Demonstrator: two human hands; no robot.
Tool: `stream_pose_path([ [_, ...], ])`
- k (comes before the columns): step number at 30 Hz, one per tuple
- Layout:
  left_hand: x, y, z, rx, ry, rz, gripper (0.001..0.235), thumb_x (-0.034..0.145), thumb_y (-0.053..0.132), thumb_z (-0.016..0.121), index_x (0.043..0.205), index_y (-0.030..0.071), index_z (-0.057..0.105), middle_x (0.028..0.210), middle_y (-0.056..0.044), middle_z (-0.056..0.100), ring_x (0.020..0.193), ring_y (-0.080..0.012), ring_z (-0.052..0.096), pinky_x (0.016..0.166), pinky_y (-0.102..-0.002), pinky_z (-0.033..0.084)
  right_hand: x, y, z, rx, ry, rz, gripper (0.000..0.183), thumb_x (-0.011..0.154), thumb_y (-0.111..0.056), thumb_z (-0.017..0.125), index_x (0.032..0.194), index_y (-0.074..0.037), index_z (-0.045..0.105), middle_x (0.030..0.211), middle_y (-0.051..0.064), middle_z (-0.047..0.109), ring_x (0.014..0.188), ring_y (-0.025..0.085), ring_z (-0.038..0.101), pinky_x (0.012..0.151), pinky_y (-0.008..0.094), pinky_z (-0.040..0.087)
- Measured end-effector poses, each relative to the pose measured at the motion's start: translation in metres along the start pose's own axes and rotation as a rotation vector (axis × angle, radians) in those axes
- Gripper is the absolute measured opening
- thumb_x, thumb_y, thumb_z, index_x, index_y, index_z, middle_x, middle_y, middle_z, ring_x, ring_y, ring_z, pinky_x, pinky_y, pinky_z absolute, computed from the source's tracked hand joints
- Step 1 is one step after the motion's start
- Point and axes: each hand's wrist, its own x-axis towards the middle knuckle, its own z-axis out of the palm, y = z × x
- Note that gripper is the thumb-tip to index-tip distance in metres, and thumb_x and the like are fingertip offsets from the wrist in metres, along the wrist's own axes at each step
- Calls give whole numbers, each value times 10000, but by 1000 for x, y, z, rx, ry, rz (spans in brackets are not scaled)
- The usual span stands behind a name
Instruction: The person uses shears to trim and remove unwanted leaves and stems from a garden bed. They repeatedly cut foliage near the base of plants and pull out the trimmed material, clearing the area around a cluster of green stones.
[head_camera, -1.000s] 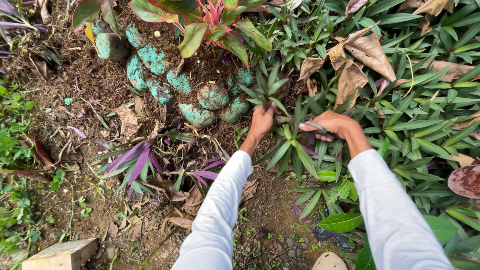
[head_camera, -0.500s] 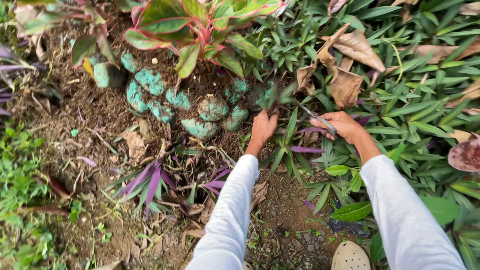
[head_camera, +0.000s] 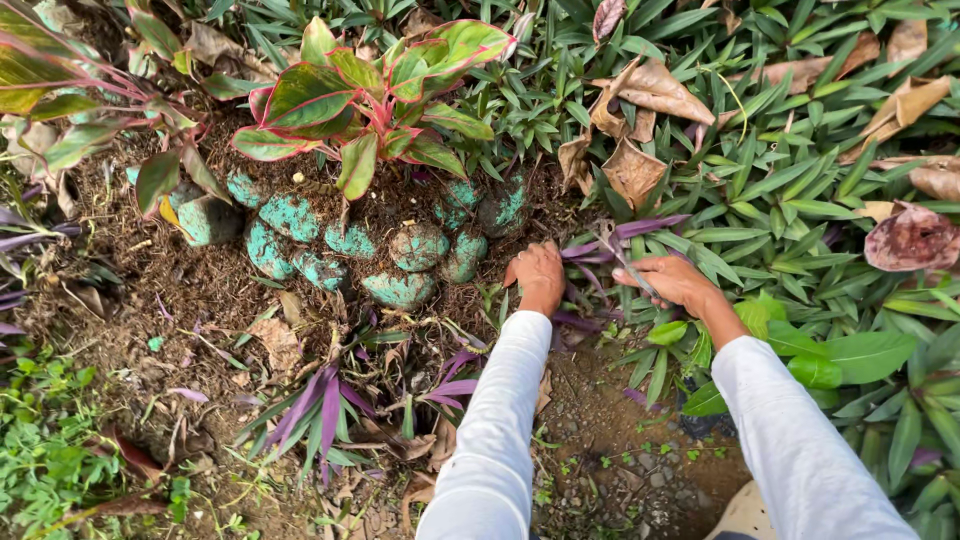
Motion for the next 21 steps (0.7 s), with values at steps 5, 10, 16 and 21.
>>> stream_pose_path([
  [5,19,-23,33,22,31,183,386,1037,185,520,1422,181,505,1298,-157,628,1188,-334,647,794,-533,629,12,6,30,92,-100,74,664,715,-617,813,1203,-165,804,705,17,535,567,149,518,473,306,384],
  [10,-2,-46,49,-9,44,334,478,1007,140,466,1416,386,502,1289,-184,582,1142,-325,650,1074,-417,456,29,4,53,173,-64,65,694,745,-622,782,1245,-141,762,708,23,551,552,145,530,463,308,393],
  [16,-8,-56,72,-85,133,406,376,1016,151,460,1245,342,690,1245,-131,604,1182,-283,635,1030,-425,482,23,15,58,405,-173,26,725,752,-607,766,1228,-63,708,698,59,593,523,161,550,455,314,433],
  [21,5,-54,87,-149,273,412,364,952,149,519,1194,340,712,1246,-133,607,1162,-291,636,1044,-430,464,18,26,53,391,-238,63,713,781,-580,770,1183,1,681,709,69,614,532,156,571,458,311,460],
])
